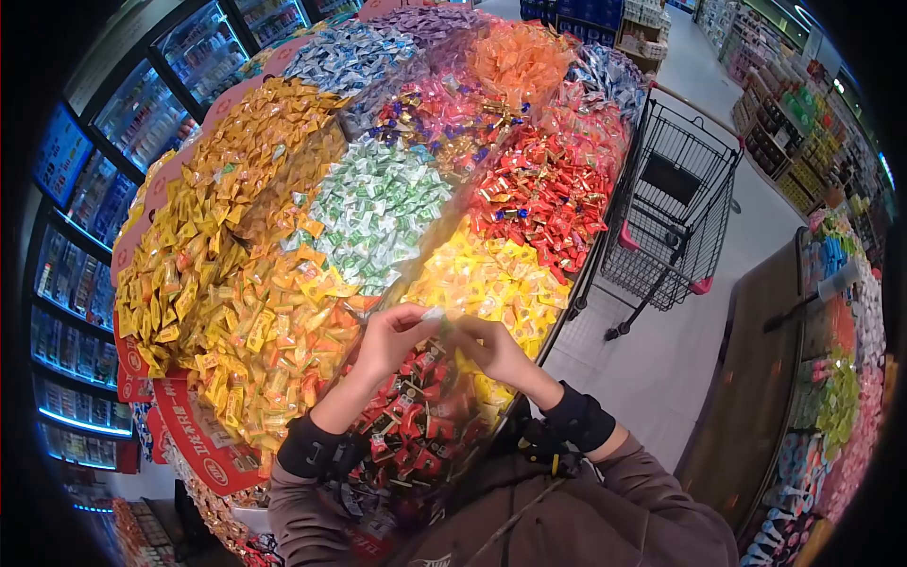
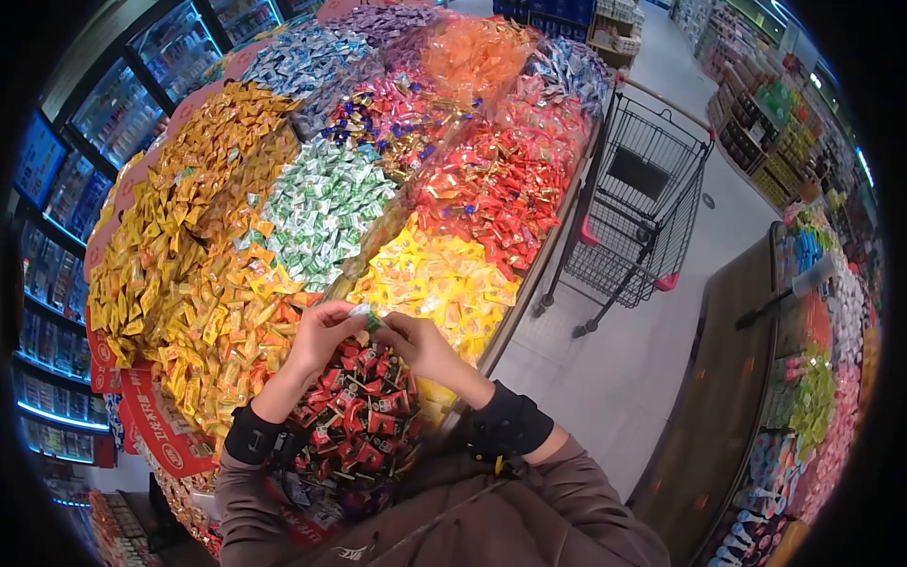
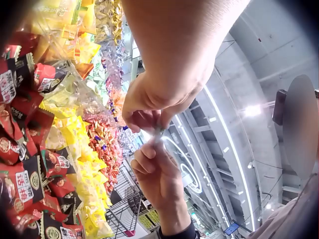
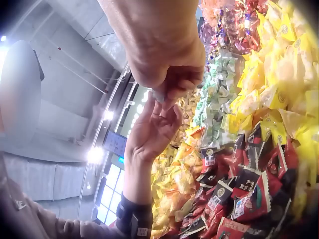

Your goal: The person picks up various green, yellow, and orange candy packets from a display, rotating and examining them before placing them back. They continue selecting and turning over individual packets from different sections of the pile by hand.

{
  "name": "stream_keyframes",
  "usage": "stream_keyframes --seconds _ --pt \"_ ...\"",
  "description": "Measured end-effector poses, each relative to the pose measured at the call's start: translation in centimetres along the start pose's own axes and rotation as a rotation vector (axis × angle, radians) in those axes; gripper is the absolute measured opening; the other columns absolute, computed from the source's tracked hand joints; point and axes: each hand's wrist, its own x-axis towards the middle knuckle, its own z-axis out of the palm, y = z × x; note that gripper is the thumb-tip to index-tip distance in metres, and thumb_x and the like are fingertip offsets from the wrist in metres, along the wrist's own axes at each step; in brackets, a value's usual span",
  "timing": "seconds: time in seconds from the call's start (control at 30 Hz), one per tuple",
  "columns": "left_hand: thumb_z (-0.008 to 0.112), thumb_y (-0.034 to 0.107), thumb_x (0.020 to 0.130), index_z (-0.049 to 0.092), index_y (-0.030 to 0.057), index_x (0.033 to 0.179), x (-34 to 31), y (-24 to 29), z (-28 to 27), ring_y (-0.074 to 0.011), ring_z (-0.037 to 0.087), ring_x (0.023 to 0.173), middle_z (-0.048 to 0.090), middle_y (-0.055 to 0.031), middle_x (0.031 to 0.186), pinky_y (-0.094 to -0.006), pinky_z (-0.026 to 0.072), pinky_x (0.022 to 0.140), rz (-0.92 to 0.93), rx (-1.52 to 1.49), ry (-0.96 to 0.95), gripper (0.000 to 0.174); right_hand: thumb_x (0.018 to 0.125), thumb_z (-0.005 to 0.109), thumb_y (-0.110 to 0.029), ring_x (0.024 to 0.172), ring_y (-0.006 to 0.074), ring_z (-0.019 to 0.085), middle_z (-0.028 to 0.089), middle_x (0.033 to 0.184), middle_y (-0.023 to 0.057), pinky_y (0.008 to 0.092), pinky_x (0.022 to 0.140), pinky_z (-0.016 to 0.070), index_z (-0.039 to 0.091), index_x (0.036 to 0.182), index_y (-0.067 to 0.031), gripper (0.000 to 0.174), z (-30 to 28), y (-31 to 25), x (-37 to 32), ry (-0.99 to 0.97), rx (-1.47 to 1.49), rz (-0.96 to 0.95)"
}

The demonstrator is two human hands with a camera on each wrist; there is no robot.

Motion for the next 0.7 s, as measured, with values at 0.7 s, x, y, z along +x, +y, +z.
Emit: stream_keyframes --seconds 0.7 --pt "0.058 0.016 0.081 0.062 -0.004 0.086 -0.9 -0.5 -1.2 -0.0072 0.055 0.07 0.061 -0.0034 0.075 -0.0209 0.0429 0.063 -0.028 -0.061 -0.034 0.021 0.078 0.06 -0.012 0.053 0.0014 0.035 0.04 0.057 -0.006 0.019 0.047 0.0289 0.053 0.084 -0.0022 0.013 1.8 1.1 -0.3 0.047 0.158 0.025"
